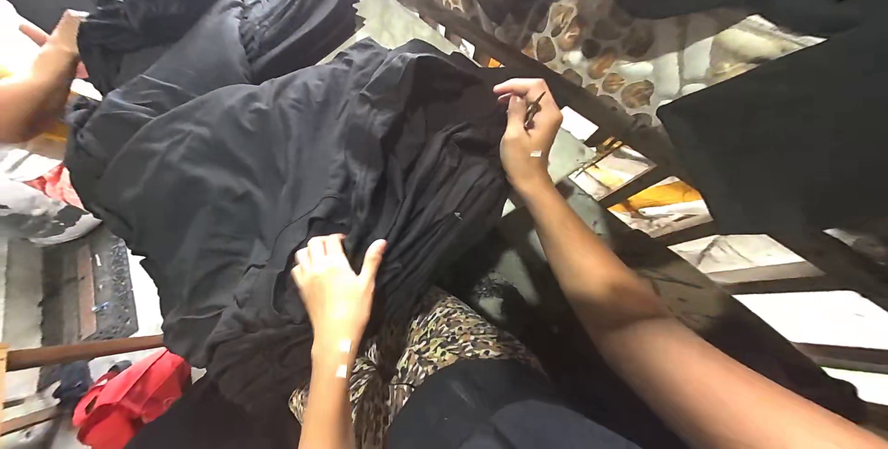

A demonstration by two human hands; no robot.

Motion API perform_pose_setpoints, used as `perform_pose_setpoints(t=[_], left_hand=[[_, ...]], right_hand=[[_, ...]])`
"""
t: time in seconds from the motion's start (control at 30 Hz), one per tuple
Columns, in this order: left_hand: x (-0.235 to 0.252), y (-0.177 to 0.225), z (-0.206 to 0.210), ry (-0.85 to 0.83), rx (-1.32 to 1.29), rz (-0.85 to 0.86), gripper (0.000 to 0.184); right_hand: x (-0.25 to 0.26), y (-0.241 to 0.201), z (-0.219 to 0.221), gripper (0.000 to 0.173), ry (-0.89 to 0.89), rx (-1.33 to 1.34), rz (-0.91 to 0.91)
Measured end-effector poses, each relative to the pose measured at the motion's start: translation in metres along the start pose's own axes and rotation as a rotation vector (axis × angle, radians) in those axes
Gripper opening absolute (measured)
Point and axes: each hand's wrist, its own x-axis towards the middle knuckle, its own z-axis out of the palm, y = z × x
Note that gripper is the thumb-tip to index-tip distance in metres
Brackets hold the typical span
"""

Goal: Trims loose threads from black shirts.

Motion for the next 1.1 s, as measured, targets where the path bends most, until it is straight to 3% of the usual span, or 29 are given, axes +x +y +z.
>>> perform_pose_setpoints(t=[0.07, 0.17, 0.23, 0.33, 0.4, 0.47, 0.53, 0.63, 0.7, 0.8, 0.83, 0.9, 1.0, 1.03, 1.1], left_hand=[[0.011, 0.008, 0.013, -0.055, -0.358, -0.081, 0.061], [0.01, 0.015, 0.019, 0.077, -0.832, -0.037, 0.061], [0.008, 0.013, 0.017, 0.133, -0.803, 0.054, 0.063], [0.009, 0.008, 0.019, 0.174, -0.509, 0.139, 0.062], [0.013, 0.009, 0.023, 0.216, -0.418, 0.196, 0.057], [0.018, 0.013, 0.029, 0.306, -0.528, 0.243, 0.038], [0.02, 0.014, 0.03, 0.388, -0.736, 0.301, 0.021], [0.013, 0.007, 0.014, 0.427, -0.879, 0.32, 0.007], [0.004, 0.0, 0.005, 0.375, -0.901, 0.306, 0.009], [-0.007, -0.006, 0.008, 0.178, -0.985, 0.249, 0.014], [-0.01, -0.005, 0.008, 0.103, -1.034, 0.216, 0.012], [-0.016, -0.004, 0.006, -0.039, -1.129, 0.175, 0.014], [-0.018, 0.007, 0.004, -0.146, -1.147, 0.174, 0.051], [-0.016, 0.012, 0.006, -0.149, -1.139, 0.186, 0.054], [-0.011, 0.02, 0.014, -0.023, -1.086, 0.201, 0.04]], right_hand=[[0.016, -0.032, 0.003, 0.029, -0.059, 0.006, -0.056], [0.046, -0.049, 0.02, 0.033, -0.202, -0.022, -0.034], [0.061, -0.04, 0.035, 0.04, -0.344, -0.094, -0.003], [0.067, -0.01, 0.048, 0.052, -0.596, -0.299, 0.113], [0.064, 0.016, 0.051, 0.058, -0.66, -0.377, 0.192], [0.059, 0.031, 0.048, 0.048, -0.578, -0.35, 0.213], [0.064, 0.031, 0.037, 0.035, -0.386, -0.317, 0.158], [0.094, 0.035, 0.008, 0.035, -0.209, -0.355, 0.136], [0.104, 0.049, -0.006, 0.037, -0.335, -0.398, 0.127], [0.096, 0.06, -0.022, 0.052, -0.752, -0.459, 0.156], [0.088, 0.054, -0.031, 0.056, -0.753, -0.5, 0.181], [0.069, 0.022, -0.051, 0.054, -0.539, -0.565, 0.173], [0.017, -0.049, -0.067, 0.031, -0.253, -0.524, 0.11], [-0.004, -0.066, -0.067, 0.029, -0.229, -0.44, 0.083], [-0.038, -0.089, -0.064, 0.043, -0.289, -0.235, 0.089]])
